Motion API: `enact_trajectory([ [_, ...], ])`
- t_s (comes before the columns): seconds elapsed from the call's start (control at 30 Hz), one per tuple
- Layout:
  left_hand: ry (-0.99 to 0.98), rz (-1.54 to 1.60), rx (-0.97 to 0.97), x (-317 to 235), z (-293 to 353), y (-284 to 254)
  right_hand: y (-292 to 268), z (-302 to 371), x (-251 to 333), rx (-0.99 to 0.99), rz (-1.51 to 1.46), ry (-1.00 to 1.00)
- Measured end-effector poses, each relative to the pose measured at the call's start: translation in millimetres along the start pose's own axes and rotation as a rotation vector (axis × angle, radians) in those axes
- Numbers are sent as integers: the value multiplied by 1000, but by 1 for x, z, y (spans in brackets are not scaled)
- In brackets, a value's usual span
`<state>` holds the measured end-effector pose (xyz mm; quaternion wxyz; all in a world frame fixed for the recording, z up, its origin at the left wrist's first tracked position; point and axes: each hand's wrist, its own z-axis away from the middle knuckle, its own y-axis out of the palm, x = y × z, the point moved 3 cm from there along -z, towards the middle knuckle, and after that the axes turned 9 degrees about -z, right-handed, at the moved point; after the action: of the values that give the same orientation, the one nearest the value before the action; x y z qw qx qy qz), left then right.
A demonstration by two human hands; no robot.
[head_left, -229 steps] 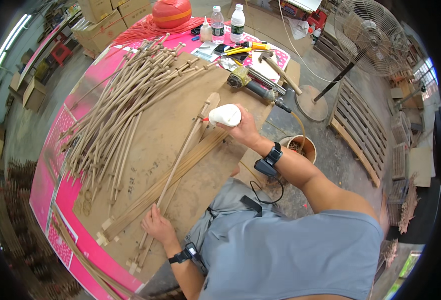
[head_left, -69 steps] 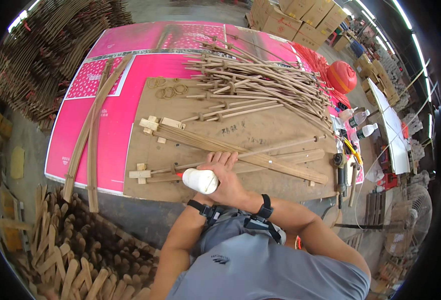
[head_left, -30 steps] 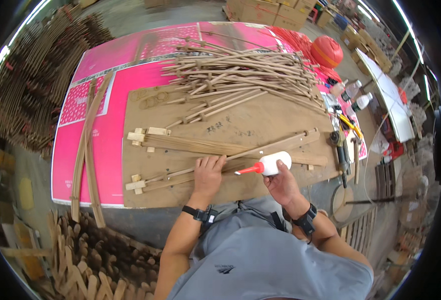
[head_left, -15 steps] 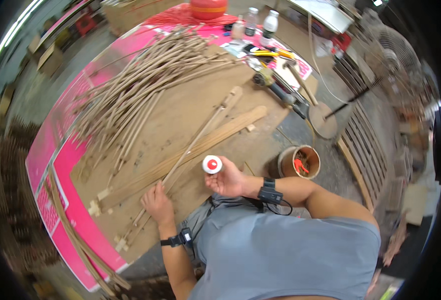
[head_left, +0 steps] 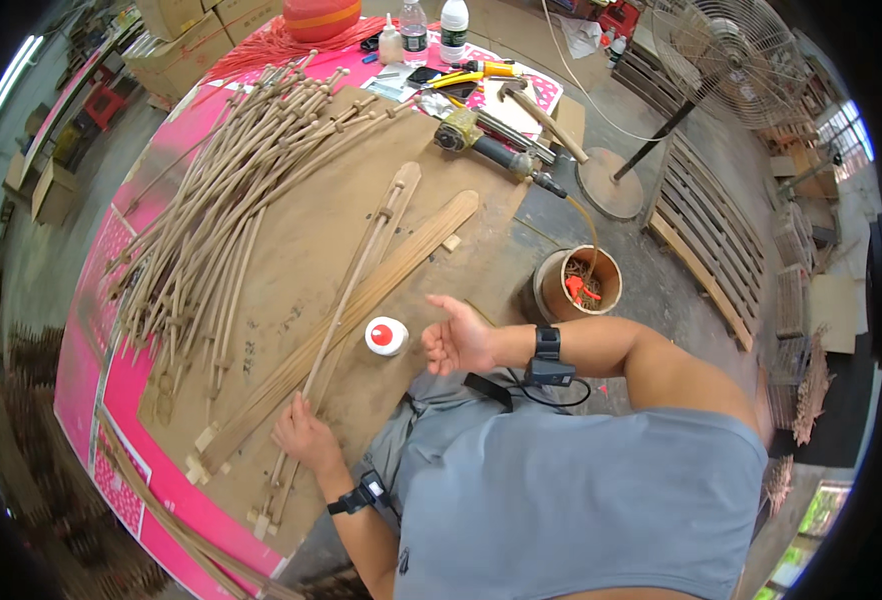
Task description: Applying glue and using a nail gun to assemble wooden furniture components.
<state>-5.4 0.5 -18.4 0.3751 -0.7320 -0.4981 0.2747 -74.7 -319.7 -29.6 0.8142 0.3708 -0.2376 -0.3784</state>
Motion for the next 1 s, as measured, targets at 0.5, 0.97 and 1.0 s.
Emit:
enact_trajectory([
  [0.5,-17,13,24,2,-2,-4,-23,11,42,-83,78,-313],
  [0.97,-12,34,1,4,2,-1,8,55,126,-344,763,-784],
  [1.0,-12,44,9,3,2,-1,9,59,142,-460,990,-927],
])
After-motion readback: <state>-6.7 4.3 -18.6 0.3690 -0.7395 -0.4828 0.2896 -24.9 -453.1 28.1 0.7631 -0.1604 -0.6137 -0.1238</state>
